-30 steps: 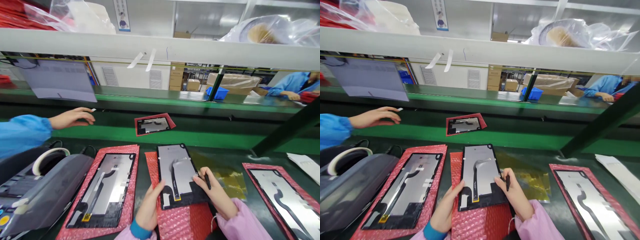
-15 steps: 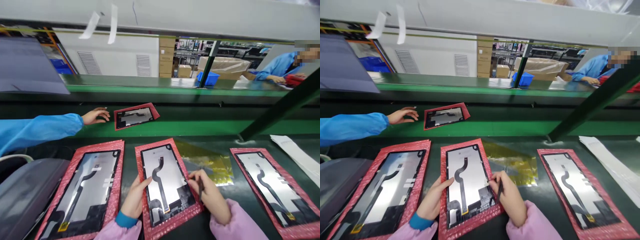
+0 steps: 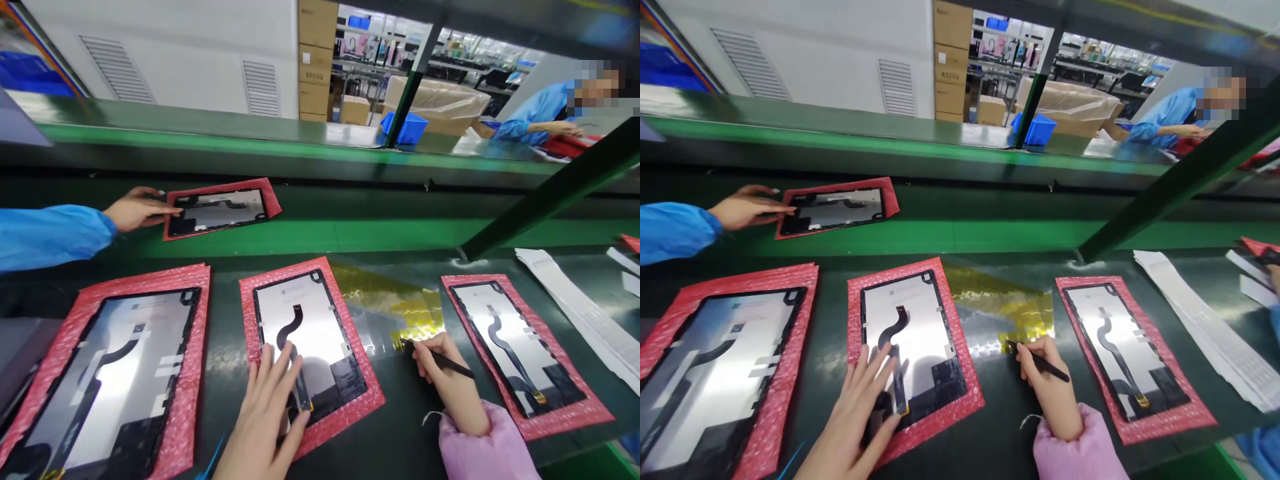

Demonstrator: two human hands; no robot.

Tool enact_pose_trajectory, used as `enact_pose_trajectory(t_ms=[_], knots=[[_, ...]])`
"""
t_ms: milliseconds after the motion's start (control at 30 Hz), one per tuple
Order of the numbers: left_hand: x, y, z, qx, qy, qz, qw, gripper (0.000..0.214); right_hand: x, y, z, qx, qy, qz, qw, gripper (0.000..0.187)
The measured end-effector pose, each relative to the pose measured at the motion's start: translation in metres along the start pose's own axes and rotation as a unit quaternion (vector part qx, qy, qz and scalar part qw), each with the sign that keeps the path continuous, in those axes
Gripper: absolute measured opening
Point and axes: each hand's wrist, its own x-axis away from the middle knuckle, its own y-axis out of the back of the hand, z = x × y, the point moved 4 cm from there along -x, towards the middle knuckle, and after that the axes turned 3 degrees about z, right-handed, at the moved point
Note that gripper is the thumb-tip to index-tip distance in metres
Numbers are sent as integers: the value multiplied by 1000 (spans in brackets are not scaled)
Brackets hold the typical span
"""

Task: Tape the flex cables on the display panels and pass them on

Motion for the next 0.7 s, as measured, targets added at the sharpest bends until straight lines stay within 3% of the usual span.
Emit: enact_pose_trajectory(t_ms=[100, 200, 467, 700], knots=[[6, -7, -6, -145, -79, 18, 986, 65, -1, 1, 2, 16, 1, 13, 1000, 40], [7, -11, -6, -202, -94, 12, 975, 70, -2, 3, 2, 20, 0, 26, 999, 38], [4, -8, -8, -183, -82, 26, 979, 69, -8, 4, 7, -4, -33, 57, 998, 39], [5, -9, -6, -151, -66, 32, 986, 69, -7, 8, 3, -12, -24, 24, 999, 35]])
